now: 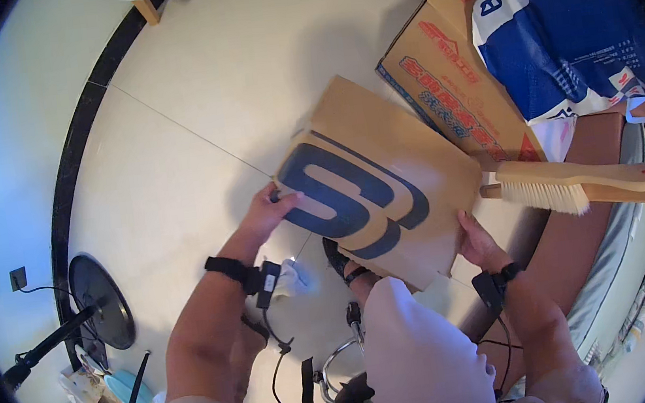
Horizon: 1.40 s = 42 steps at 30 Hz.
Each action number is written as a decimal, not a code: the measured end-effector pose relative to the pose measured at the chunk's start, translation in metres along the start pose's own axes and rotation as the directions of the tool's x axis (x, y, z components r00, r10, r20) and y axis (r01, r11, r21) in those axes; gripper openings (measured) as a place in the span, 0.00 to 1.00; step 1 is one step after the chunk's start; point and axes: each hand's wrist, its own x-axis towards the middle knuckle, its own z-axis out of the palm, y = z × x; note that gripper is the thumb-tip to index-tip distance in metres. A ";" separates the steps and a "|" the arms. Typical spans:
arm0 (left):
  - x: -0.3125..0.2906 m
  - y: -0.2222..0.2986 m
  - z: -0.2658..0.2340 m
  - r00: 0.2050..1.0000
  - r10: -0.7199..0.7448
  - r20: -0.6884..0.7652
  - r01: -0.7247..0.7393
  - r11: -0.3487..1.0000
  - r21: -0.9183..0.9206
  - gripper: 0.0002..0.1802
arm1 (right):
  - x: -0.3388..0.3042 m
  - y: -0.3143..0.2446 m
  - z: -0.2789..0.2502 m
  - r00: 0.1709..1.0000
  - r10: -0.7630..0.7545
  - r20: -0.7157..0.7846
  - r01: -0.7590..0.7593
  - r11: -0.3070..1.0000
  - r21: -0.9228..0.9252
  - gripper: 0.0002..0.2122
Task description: The person wipes the floor with a cloth, moves cardboard boxes and a blue bag, and then picks up a manual air pump from a green chair.
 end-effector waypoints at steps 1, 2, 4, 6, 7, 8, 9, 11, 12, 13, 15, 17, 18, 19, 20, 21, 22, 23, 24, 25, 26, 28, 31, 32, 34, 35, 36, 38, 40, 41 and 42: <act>-0.005 0.005 -0.008 0.999 -0.009 -0.046 0.008 1.000 -0.023 0.21 | 0.006 -0.004 0.011 0.999 -0.030 0.037 0.032 0.998 -0.054 0.22; -0.009 0.007 -0.017 0.995 -0.018 -0.093 0.014 0.999 -0.046 0.19 | 0.008 -0.012 0.025 0.999 -0.020 0.044 0.023 0.998 -0.065 0.23; -0.018 0.008 -0.042 0.990 -0.025 -0.141 0.014 0.997 -0.076 0.18 | 0.027 -0.022 0.047 0.996 -0.043 0.082 0.051 0.993 -0.106 0.22; -0.024 0.014 -0.055 0.984 0.014 -0.177 -0.050 0.979 -0.197 0.18 | 0.049 -0.035 0.071 0.992 -0.071 0.108 0.087 0.985 -0.149 0.22; -0.027 0.016 -0.064 0.982 0.016 -0.190 -0.053 0.980 -0.194 0.18 | 0.061 -0.043 0.086 0.978 -0.108 0.178 0.142 0.971 -0.193 0.22; -0.030 0.018 -0.075 0.970 0.007 -0.243 -0.062 0.974 -0.217 0.18 | 0.072 -0.050 0.103 0.958 -0.141 0.249 0.200 0.952 -0.231 0.22; -0.030 0.020 -0.089 0.956 -0.004 -0.293 -0.071 0.967 -0.246 0.19 | 0.081 -0.056 0.123 0.957 -0.136 0.258 0.198 0.952 -0.233 0.22; -0.034 0.026 -0.110 0.946 -0.026 -0.324 -0.047 0.975 -0.219 0.19 | 0.098 -0.066 0.162 0.933 -0.215 0.288 0.299 0.908 -0.293 0.22; -0.033 0.028 -0.116 0.931 -0.033 -0.363 -0.056 0.971 -0.231 0.19 | 0.110 -0.070 0.172 0.933 -0.210 0.293 0.297 0.909 -0.293 0.22; -0.033 0.032 -0.120 0.916 -0.037 -0.400 -0.066 0.969 -0.240 0.19 | 0.121 -0.077 0.182 0.931 -0.176 0.320 0.284 0.900 -0.332 0.22; -0.033 0.031 -0.127 0.914 -0.011 -0.405 -0.108 0.956 -0.272 0.18 | 0.137 -0.083 0.202 0.929 -0.129 0.347 0.262 0.890 -0.372 0.23; -0.035 0.026 -0.139 0.901 0.005 -0.434 -0.165 0.929 -0.332 0.18 | 0.141 -0.088 0.230 0.935 -0.119 0.334 0.242 0.902 -0.357 0.23; -0.036 0.023 -0.145 0.896 0.003 -0.444 -0.168 0.928 -0.334 0.18 | 0.140 -0.092 0.243 0.933 -0.111 0.342 0.239 0.902 -0.360 0.23; -0.036 0.018 -0.150 0.888 0.003 -0.460 -0.192 0.911 -0.366 0.18 | 0.137 -0.096 0.256 0.920 -0.109 0.377 0.256 0.896 -0.364 0.23; -0.037 0.011 -0.155 0.880 0.000 -0.475 -0.215 0.891 -0.399 0.18 | 0.138 -0.097 0.265 0.905 -0.104 0.411 0.270 0.889 -0.370 0.24; -0.034 0.009 -0.154 0.880 -0.003 -0.474 -0.217 0.887 -0.408 0.18 | 0.146 -0.099 0.267 0.907 -0.101 0.409 0.269 0.885 -0.379 0.24; -0.037 0.018 -0.146 0.877 0.008 -0.480 -0.229 0.885 -0.405 0.17 | 0.144 -0.107 0.266 0.908 -0.110 0.405 0.289 0.863 -0.415 0.27; -0.040 0.027 -0.140 0.874 0.020 -0.485 -0.244 0.882 -0.403 0.16 | 0.140 -0.115 0.264 0.908 -0.119 0.401 0.309 0.837 -0.452 0.31; -0.044 0.027 -0.145 0.863 -0.043 -0.503 -0.147 0.931 -0.333 0.29 | 0.143 -0.117 0.265 0.903 -0.119 0.414 0.321 0.827 -0.462 0.31; -0.047 0.030 -0.141 0.863 -0.035 -0.504 -0.163 0.924 -0.344 0.29 | 0.143 -0.118 0.263 0.940 -0.142 0.310 0.305 0.758 -0.577 0.30; -0.050 0.035 -0.135 0.813 -0.148 -0.563 -0.038 0.952 -0.304 0.38 | 0.141 -0.124 0.261 0.961 -0.186 0.206 0.277 0.678 -0.680 0.30; -0.066 0.035 -0.137 0.755 -0.252 -0.606 0.103 0.958 -0.269 0.58 | 0.114 -0.134 0.273 0.950 -0.255 0.178 0.298 0.583 -0.756 0.37; -0.094 0.038 -0.139 0.711 -0.183 -0.679 0.109 0.983 -0.150 0.56 | 0.070 -0.171 0.288 0.933 -0.321 0.164 0.307 0.468 -0.829 0.41; -0.105 0.042 -0.135 0.709 -0.144 -0.691 0.078 0.989 -0.125 0.56 | 0.055 -0.186 0.292 0.939 -0.297 0.175 0.301 0.458 -0.837 0.38; -0.130 0.042 -0.140 0.702 -0.107 -0.704 0.035 0.993 -0.116 0.56 | 0.015 -0.211 0.317 0.928 -0.282 0.243 0.348 0.422 -0.838 0.30; -0.138 0.039 -0.145 0.694 -0.090 -0.714 0.027 0.995 -0.099 0.55 | -0.007 -0.223 0.331 0.925 -0.245 0.290 0.370 0.409 -0.834 0.22; -0.142 0.028 -0.153 0.629 -0.047 -0.776 0.000 0.998 -0.060 0.54 | -0.028 -0.231 0.350 0.925 -0.236 0.299 0.375 0.428 -0.822 0.18; -0.159 0.050 -0.127 0.671 -0.086 -0.737 -0.040 0.988 -0.152 0.54 | -0.059 -0.245 0.366 0.907 -0.270 0.323 0.406 0.364 -0.838 0.19; -0.167 0.050 -0.124 0.740 -0.136 -0.658 -0.099 0.947 -0.307 0.55 | -0.092 -0.244 0.392 0.876 -0.288 0.386 0.461 0.272 -0.845 0.20; -0.169 0.047 -0.119 0.748 -0.156 -0.645 -0.102 0.933 -0.345 0.56 | -0.100 -0.242 0.402 0.871 -0.291 0.396 0.471 0.265 -0.841 0.20; -0.170 0.046 -0.111 0.757 -0.169 -0.631 -0.118 0.915 -0.387 0.57 | -0.103 -0.240 0.406 0.868 -0.299 0.397 0.469 0.225 -0.854 0.21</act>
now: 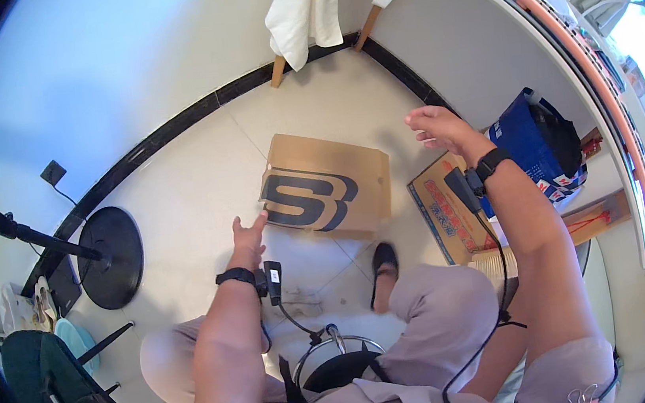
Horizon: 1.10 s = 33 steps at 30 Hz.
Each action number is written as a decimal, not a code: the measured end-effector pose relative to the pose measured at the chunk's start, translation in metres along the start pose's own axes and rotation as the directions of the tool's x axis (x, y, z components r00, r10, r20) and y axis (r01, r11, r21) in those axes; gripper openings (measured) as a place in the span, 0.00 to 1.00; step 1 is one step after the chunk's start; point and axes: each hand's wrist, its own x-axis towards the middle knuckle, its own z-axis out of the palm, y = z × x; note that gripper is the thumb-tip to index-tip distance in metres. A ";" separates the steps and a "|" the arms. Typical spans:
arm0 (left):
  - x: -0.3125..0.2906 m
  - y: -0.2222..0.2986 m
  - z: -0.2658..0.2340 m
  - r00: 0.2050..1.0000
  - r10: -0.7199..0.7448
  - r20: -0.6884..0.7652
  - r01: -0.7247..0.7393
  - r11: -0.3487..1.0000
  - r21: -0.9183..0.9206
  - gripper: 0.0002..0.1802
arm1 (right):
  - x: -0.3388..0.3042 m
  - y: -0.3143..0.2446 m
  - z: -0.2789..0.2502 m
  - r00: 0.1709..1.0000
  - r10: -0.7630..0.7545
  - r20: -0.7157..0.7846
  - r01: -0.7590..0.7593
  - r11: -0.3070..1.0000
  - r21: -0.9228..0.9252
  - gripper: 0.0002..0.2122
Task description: The person wipes the floor with a cloth, moves cardboard boxes and a blue bag, and then picks up a manual air pump from a green chair.
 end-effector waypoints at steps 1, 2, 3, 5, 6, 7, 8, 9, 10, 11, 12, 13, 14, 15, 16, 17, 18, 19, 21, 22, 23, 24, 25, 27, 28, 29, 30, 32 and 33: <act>-0.004 -0.005 0.004 1.000 -0.021 0.011 0.022 0.999 -0.041 0.58 | 0.000 -0.002 0.002 1.000 -0.001 -0.006 0.001 0.999 -0.039 0.22; -0.002 -0.014 0.010 0.997 -0.071 -0.011 0.070 0.994 -0.084 0.59 | 0.003 0.003 0.006 1.000 0.001 -0.005 -0.001 0.999 -0.037 0.22; 0.003 -0.026 0.012 0.992 -0.126 0.019 0.127 0.982 -0.137 0.59 | 0.006 0.011 0.013 1.000 0.011 0.007 -0.011 1.000 -0.021 0.23; 0.002 -0.033 0.023 0.980 -0.198 0.000 0.196 0.968 -0.156 0.60 | 0.018 0.035 0.018 0.999 0.025 0.021 -0.025 1.000 0.000 0.23; 0.007 -0.037 0.024 0.981 -0.191 -0.022 0.186 0.970 -0.154 0.62 | 0.024 0.050 0.023 0.995 0.080 0.057 -0.082 0.996 0.020 0.25; 0.015 -0.039 0.025 0.978 -0.205 -0.038 0.197 0.968 -0.153 0.62 | 0.031 0.066 0.028 0.985 0.140 0.097 -0.144 0.989 0.040 0.26; 0.024 -0.039 0.027 0.982 -0.181 -0.048 0.170 0.971 -0.168 0.62 | 0.040 0.079 0.029 0.982 0.149 0.117 -0.155 0.987 0.042 0.26; 0.033 -0.040 0.027 0.985 -0.163 -0.057 0.151 0.973 -0.174 0.62 | 0.047 0.097 0.030 0.956 0.240 0.169 -0.248 0.968 0.031 0.27; 0.038 -0.035 0.028 0.984 -0.175 -0.045 0.163 0.967 -0.196 0.63 | 0.054 0.114 0.032 0.920 0.323 0.224 -0.334 0.942 0.015 0.29; 0.048 -0.035 0.027 0.979 -0.193 -0.065 0.178 0.966 -0.186 0.63 | 0.064 0.136 0.036 0.909 0.335 0.248 -0.350 0.937 0.019 0.29; 0.060 -0.037 0.032 0.978 -0.206 -0.032 0.192 0.952 -0.237 0.64 | 0.074 0.161 0.036 0.905 0.359 0.229 -0.371 0.928 0.011 0.30; 0.070 -0.041 0.034 0.976 -0.218 -0.009 0.206 0.935 -0.291 0.64 | 0.082 0.179 0.043 0.898 0.381 0.218 -0.391 0.921 0.002 0.31; 0.082 -0.048 0.034 0.966 -0.253 0.048 0.255 0.913 -0.319 0.65 | 0.085 0.195 0.048 0.906 0.383 0.180 -0.399 0.915 0.064 0.33; 0.093 -0.059 0.040 0.964 -0.264 0.039 0.263 0.912 -0.314 0.65 | 0.094 0.210 0.049 0.900 0.391 0.192 -0.409 0.910 0.065 0.33; 0.102 -0.072 0.047 0.949 -0.262 0.177 0.310 0.878 -0.365 0.64 | 0.106 0.228 0.049 0.849 0.423 0.315 -0.479 0.869 0.125 0.35; 0.110 -0.084 0.054 0.918 -0.244 0.312 0.362 0.839 -0.407 0.62 | 0.115 0.245 0.050 0.788 0.436 0.434 -0.549 0.817 0.176 0.36; 0.114 -0.094 0.061 0.876 -0.161 0.455 0.361 0.844 -0.396 0.56 | 0.118 0.256 0.059 0.763 0.437 0.477 -0.593 0.766 0.248 0.38; 0.100 -0.084 0.079 0.874 -0.207 0.441 0.397 0.826 -0.399 0.43 | 0.119 0.261 0.068 0.761 0.438 0.478 -0.599 0.758 0.259 0.38; 0.117 -0.094 0.089 0.829 -0.192 0.525 0.441 0.802 -0.404 0.33 | 0.124 0.259 0.085 0.712 0.364 0.600 -0.591 0.771 0.235 0.38; 0.115 -0.086 0.099 0.822 -0.198 0.534 0.446 0.807 -0.388 0.33 | 0.125 0.261 0.085 0.718 0.365 0.592 -0.594 0.765 0.249 0.38; 0.112 -0.078 0.107 0.844 -0.198 0.498 0.420 0.822 -0.385 0.28 | 0.126 0.263 0.084 0.724 0.382 0.575 -0.609 0.746 0.271 0.37; 0.109 -0.069 0.113 0.867 -0.198 0.457 0.394 0.835 -0.385 0.23 | 0.127 0.263 0.082 0.725 0.399 0.562 -0.624 0.726 0.289 0.36; 0.115 -0.063 0.121 0.862 -0.203 0.464 0.398 0.838 -0.374 0.23 | 0.133 0.269 0.076 0.727 0.401 0.557 -0.626 0.720 0.299 0.36; 0.130 -0.052 0.135 0.865 -0.150 0.479 0.376 0.825 -0.421 0.24 | 0.152 0.285 0.065 0.761 0.283 0.584 -0.593 0.670 0.447 0.34; 0.141 -0.039 0.142 0.860 -0.170 0.482 0.390 0.828 -0.403 0.23 | 0.158 0.278 0.058 0.758 0.288 0.585 -0.597 0.667 0.446 0.34; 0.147 -0.030 0.151 0.854 -0.104 0.510 0.345 0.846 -0.406 0.22 | 0.165 0.270 0.048 0.805 0.249 0.539 -0.549 0.658 0.516 0.34; 0.167 -0.025 0.159 0.859 -0.130 0.496 0.369 0.828 -0.422 0.19 | 0.172 0.259 0.041 0.848 0.208 0.488 -0.493 0.650 0.579 0.34; 0.195 -0.002 0.180 0.795 -0.016 0.607 0.309 0.871 -0.382 0.27 | 0.185 0.246 0.029 0.871 0.296 0.393 -0.475 0.716 0.512 0.34; 0.211 0.012 0.190 0.827 -0.037 0.561 0.276 0.896 -0.348 0.35 | 0.193 0.234 0.025 0.890 0.350 0.291 -0.450 0.778 0.439 0.34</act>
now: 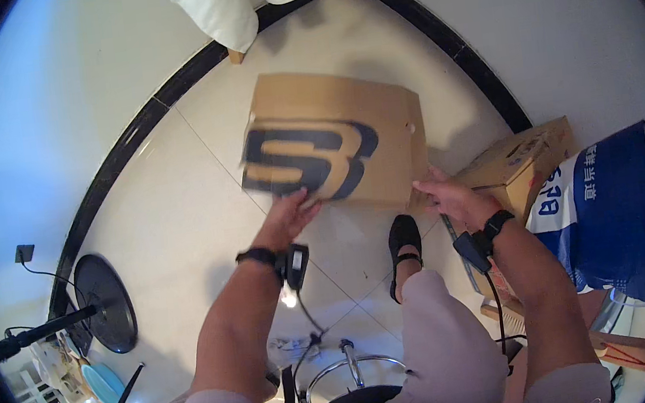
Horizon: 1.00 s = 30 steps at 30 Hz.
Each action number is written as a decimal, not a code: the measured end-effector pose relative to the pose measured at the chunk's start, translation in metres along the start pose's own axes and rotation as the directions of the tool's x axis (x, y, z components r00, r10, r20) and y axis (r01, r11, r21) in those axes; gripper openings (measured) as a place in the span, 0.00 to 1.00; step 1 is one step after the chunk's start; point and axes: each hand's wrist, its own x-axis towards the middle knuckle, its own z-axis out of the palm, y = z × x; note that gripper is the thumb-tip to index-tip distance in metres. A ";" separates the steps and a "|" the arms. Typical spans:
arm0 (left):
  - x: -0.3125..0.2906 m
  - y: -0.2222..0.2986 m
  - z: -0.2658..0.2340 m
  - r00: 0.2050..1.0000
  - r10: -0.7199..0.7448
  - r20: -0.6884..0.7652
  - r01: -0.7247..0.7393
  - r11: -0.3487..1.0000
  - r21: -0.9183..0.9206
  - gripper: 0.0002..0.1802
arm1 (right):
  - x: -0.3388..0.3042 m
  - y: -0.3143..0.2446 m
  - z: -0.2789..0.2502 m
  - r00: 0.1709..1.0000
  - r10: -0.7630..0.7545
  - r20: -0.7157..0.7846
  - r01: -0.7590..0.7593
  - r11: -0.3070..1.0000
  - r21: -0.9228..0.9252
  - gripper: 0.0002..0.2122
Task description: The person wipes the floor with a cloth, moves cardboard boxes and a blue bag, and then picks up a manual air pump from a green chair.
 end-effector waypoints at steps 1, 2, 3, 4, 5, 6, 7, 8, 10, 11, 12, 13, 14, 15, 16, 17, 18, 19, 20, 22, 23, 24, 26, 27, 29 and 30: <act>0.008 0.015 0.034 0.998 0.014 -0.065 -0.011 0.999 0.050 0.32 | -0.006 -0.016 -0.006 1.000 0.006 -0.027 -0.006 1.000 -0.007 0.34; 0.011 0.030 0.044 0.991 0.047 -0.123 -0.041 0.998 0.050 0.33 | -0.014 -0.035 0.004 0.997 0.011 -0.071 -0.023 0.984 -0.175 0.33; 0.013 0.046 0.052 0.989 0.102 -0.105 -0.085 0.985 0.149 0.36 | -0.022 -0.050 0.009 0.992 0.002 -0.124 -0.044 0.941 -0.337 0.33; 0.012 0.055 0.056 0.984 0.155 -0.082 -0.131 0.961 0.245 0.38 | -0.028 -0.059 0.009 0.992 0.002 -0.126 -0.046 0.936 -0.348 0.33; 0.009 0.057 0.051 0.984 0.158 -0.082 -0.136 0.963 0.232 0.38 | -0.034 -0.067 0.005 0.989 -0.009 -0.149 -0.044 0.934 -0.354 0.32; 0.006 0.060 0.046 0.979 0.167 -0.116 -0.120 0.936 0.332 0.42 | -0.043 -0.079 0.002 0.985 -0.030 -0.170 -0.034 0.932 -0.362 0.31; 0.001 0.064 0.037 0.972 0.179 -0.155 -0.098 0.898 0.429 0.45 | -0.052 -0.093 0.005 0.985 -0.039 -0.167 -0.026 0.927 -0.375 0.31; -0.006 0.067 0.027 0.969 0.191 -0.155 -0.110 0.901 0.421 0.45 | -0.064 -0.109 0.010 0.986 -0.067 -0.155 -0.002 0.914 -0.406 0.30; -0.020 0.064 0.010 0.977 0.116 -0.179 -0.016 0.875 0.483 0.47 | -0.084 -0.137 0.019 0.982 -0.104 -0.155 0.025 0.896 -0.443 0.29; -0.024 0.064 -0.002 0.971 0.098 -0.219 0.017 0.883 0.469 0.47 | -0.087 -0.151 0.025 0.985 -0.115 -0.126 0.039 0.871 -0.489 0.29; -0.029 0.064 -0.009 0.969 0.107 -0.221 0.008 0.887 0.461 0.47 | -0.088 -0.166 0.030 0.988 -0.124 -0.091 0.056 0.843 -0.535 0.30; -0.032 0.062 -0.017 0.960 0.110 -0.257 0.025 0.881 0.472 0.46 | -0.091 -0.181 0.041 0.988 -0.146 -0.049 0.093 0.818 -0.568 0.30; -0.033 0.061 -0.023 0.949 0.113 -0.294 0.045 0.875 0.482 0.45 | -0.089 -0.196 0.052 0.988 -0.145 -0.048 0.092 0.813 -0.575 0.30; -0.032 0.059 -0.035 0.944 0.143 -0.299 0.032 0.858 0.513 0.47 | -0.085 -0.211 0.066 0.982 -0.188 0.031 0.162 0.737 -0.656 0.30; -0.027 0.053 -0.058 0.939 0.145 -0.311 0.033 0.864 0.503 0.47 | -0.078 -0.221 0.083 0.969 -0.217 0.119 0.235 0.649 -0.724 0.30; -0.021 0.045 -0.087 0.897 0.334 -0.290 0.057 0.562 0.825 0.49 | -0.072 -0.227 0.112 0.948 -0.254 0.191 0.309 0.601 -0.737 0.31; -0.016 0.039 -0.104 0.856 0.482 -0.185 0.126 0.152 0.980 0.52 | -0.063 -0.231 0.139 0.923 -0.287 0.256 0.378 0.550 -0.745 0.33; -0.013 0.045 -0.089 0.867 0.471 -0.162 0.101 0.153 0.983 0.52 | -0.036 -0.223 0.141 0.898 -0.355 0.260 0.406 0.439 -0.801 0.33; -0.021 0.064 -0.057 0.868 0.452 -0.203 0.245 -0.034 0.969 0.54 | -0.003 -0.211 0.132 0.868 -0.423 0.259 0.412 0.325 -0.851 0.34; -0.021 0.074 -0.056 0.842 0.459 -0.282 0.407 -0.199 0.891 0.57 | 0.033 -0.171 0.149 0.794 -0.528 0.302 0.414 0.106 -0.904 0.35; -0.015 0.078 -0.068 0.820 0.551 -0.158 0.349 -0.261 0.900 0.55 | 0.044 -0.153 0.154 0.703 -0.610 0.365 0.384 -0.107 -0.917 0.36; -0.004 0.078 -0.077 0.784 0.621 -0.026 0.292 -0.330 0.898 0.53 | 0.054 -0.140 0.154 0.713 -0.600 0.364 0.382 -0.103 -0.918 0.36; 0.029 0.081 -0.094 0.736 0.676 0.028 0.266 -0.327 0.907 0.50 | 0.078 -0.115 0.157 0.749 -0.565 0.345 0.217 -0.284 -0.934 0.41; 0.043 0.081 -0.093 0.670 0.734 0.113 0.216 -0.338 0.916 0.47 | 0.087 -0.109 0.153 0.758 -0.561 0.333 0.207 -0.278 -0.938 0.41; 0.055 0.072 -0.097 0.654 0.747 0.120 0.233 -0.350 0.907 0.44 | 0.104 -0.097 0.146 0.656 -0.586 0.475 0.230 -0.444 -0.866 0.42; 0.059 0.069 -0.096 0.631 0.766 0.122 0.260 -0.357 0.897 0.42 | 0.115 -0.090 0.146 0.673 -0.578 0.462 0.222 -0.437 -0.872 0.42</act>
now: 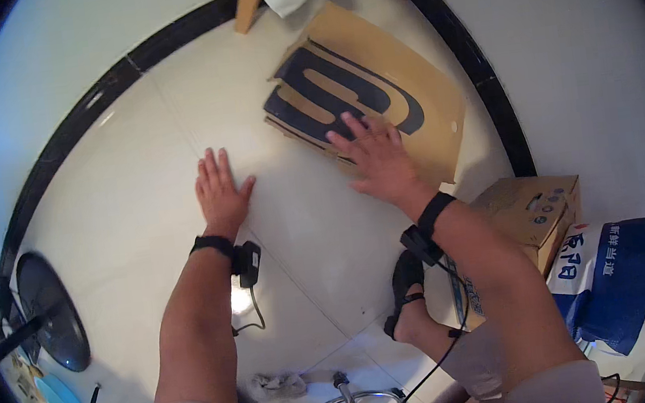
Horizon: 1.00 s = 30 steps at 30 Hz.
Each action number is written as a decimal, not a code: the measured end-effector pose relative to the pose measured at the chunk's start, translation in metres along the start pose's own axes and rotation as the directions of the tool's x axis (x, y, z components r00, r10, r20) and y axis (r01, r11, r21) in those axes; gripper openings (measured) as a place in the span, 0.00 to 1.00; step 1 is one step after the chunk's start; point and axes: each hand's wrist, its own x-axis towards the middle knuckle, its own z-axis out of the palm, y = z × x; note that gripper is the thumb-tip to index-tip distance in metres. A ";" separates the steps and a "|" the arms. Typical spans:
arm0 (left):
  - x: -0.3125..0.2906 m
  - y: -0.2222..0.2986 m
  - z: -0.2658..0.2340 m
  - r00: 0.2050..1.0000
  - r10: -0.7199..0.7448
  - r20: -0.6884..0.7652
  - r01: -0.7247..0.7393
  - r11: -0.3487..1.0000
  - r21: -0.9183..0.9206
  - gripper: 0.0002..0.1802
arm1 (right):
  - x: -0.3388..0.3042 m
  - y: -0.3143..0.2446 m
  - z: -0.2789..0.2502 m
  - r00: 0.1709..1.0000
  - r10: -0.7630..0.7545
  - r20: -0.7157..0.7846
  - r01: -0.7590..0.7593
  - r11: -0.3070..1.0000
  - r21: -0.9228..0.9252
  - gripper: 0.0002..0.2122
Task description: The person wipes the floor with a cloth, moves cardboard boxes and a blue bag, and then picks up a manual air pump from a green chair.
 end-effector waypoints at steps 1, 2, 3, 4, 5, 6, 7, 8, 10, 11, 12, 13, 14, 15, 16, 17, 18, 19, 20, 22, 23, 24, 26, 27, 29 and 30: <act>-0.002 0.004 0.001 0.999 0.006 -0.046 -0.004 1.000 0.031 0.41 | 0.004 -0.002 0.013 0.997 -0.053 -0.048 0.053 0.999 0.012 0.38; -0.002 0.007 -0.001 0.999 -0.032 -0.008 0.032 0.996 0.085 0.40 | 0.008 -0.002 0.025 0.990 -0.105 -0.098 0.108 0.994 0.020 0.35; 0.000 0.010 -0.002 1.000 -0.023 -0.020 0.024 0.996 0.083 0.39 | 0.013 0.002 0.034 0.993 -0.090 -0.079 0.091 0.996 0.014 0.35; -0.002 0.008 -0.006 0.999 -0.018 -0.032 0.021 0.996 0.088 0.39 | 0.018 0.002 0.040 0.988 -0.085 -0.130 0.078 0.995 -0.060 0.32; -0.002 0.012 -0.008 0.999 -0.013 -0.034 0.016 0.997 0.081 0.38 | 0.020 0.004 0.045 0.979 -0.087 -0.183 0.063 0.989 -0.134 0.29; -0.001 0.013 -0.005 0.999 -0.009 -0.036 0.012 0.997 0.075 0.38 | 0.023 0.009 0.050 0.980 -0.083 -0.182 0.058 0.988 -0.140 0.29; -0.002 0.013 -0.004 1.000 -0.011 -0.016 0.012 0.998 0.059 0.38 | 0.025 0.016 0.053 0.976 -0.074 -0.206 0.049 0.991 -0.123 0.27; -0.002 0.013 -0.004 1.000 -0.012 0.001 0.012 0.999 0.043 0.38 | 0.028 0.023 0.053 0.970 -0.065 -0.232 0.041 0.993 -0.107 0.26; -0.006 0.010 -0.003 1.000 -0.022 -0.017 0.023 0.998 0.063 0.38 | 0.040 0.032 0.046 0.980 -0.031 -0.198 0.012 0.995 -0.097 0.26; -0.005 0.009 -0.004 0.999 -0.035 0.005 0.034 0.997 0.071 0.38 | 0.049 0.036 0.043 0.988 0.002 -0.157 -0.016 0.996 -0.084 0.26; -0.005 0.010 -0.006 0.998 -0.049 0.030 0.047 0.996 0.078 0.38 | 0.056 0.039 0.041 0.987 0.000 -0.160 -0.014 0.996 -0.087 0.26; -0.004 0.008 -0.004 0.999 -0.041 0.029 0.039 0.998 0.055 0.38 | 0.066 0.043 0.041 0.978 0.065 -0.200 -0.082 0.994 -0.078 0.27; -0.005 0.008 -0.006 0.999 -0.045 0.026 0.043 0.998 0.055 0.38 | 0.077 0.047 0.041 0.963 0.128 -0.238 -0.147 0.987 -0.066 0.27; -0.004 0.010 -0.006 0.998 -0.048 0.033 0.046 0.998 0.048 0.39 | 0.090 0.053 0.046 0.952 0.172 -0.254 -0.199 0.976 -0.084 0.29; -0.004 0.010 -0.006 0.998 -0.056 0.042 0.054 0.997 0.046 0.39 | 0.104 0.056 0.046 0.952 0.168 -0.255 -0.194 0.978 -0.080 0.29; -0.004 0.010 -0.007 0.997 -0.062 0.043 0.059 0.997 0.051 0.39 | 0.117 0.058 0.046 0.936 0.248 -0.249 -0.274 0.959 -0.077 0.30; -0.004 0.009 -0.006 0.996 -0.070 0.055 0.067 0.996 0.058 0.39 | 0.130 0.061 0.048 0.914 0.328 -0.239 -0.353 0.933 -0.072 0.30; -0.004 0.010 -0.005 0.995 -0.077 0.068 0.073 0.995 0.063 0.39 | 0.140 0.069 0.051 0.907 0.348 -0.237 -0.373 0.925 -0.071 0.29; -0.003 0.010 -0.005 0.994 -0.081 0.073 0.076 0.995 0.069 0.39 | 0.150 0.080 0.053 0.909 0.346 -0.232 -0.370 0.927 -0.066 0.29; -0.002 0.008 -0.009 0.993 -0.078 0.089 0.076 0.997 0.032 0.40 | 0.166 0.096 0.054 0.872 0.433 -0.226 -0.448 0.894 -0.017 0.27; -0.002 0.007 -0.009 0.991 -0.085 0.099 0.081 0.996 0.042 0.40 | 0.169 0.105 0.055 0.876 0.431 -0.215 -0.443 0.896 -0.009 0.27; -0.001 0.010 -0.003 0.993 -0.074 0.095 0.072 0.997 0.028 0.40 | 0.169 0.119 0.055 0.872 0.439 -0.214 -0.450 0.893 0.001 0.27; 0.002 0.010 -0.005 0.993 -0.077 0.088 0.074 0.997 0.039 0.40 | 0.174 0.144 0.053 0.873 0.440 -0.212 -0.443 0.896 0.034 0.26; 0.003 0.012 -0.005 0.992 -0.081 0.098 0.077 0.996 0.040 0.40 | 0.175 0.159 0.053 0.887 0.426 -0.179 -0.427 0.904 0.036 0.27; 0.003 0.011 -0.006 0.991 -0.082 0.110 0.078 0.996 0.039 0.40 | 0.178 0.169 0.043 0.905 0.412 -0.109 -0.411 0.911 0.036 0.27; 0.004 0.014 -0.005 0.990 -0.082 0.114 0.078 0.996 0.039 0.40 | 0.181 0.178 0.044 0.901 0.419 -0.110 -0.418 0.908 0.030 0.27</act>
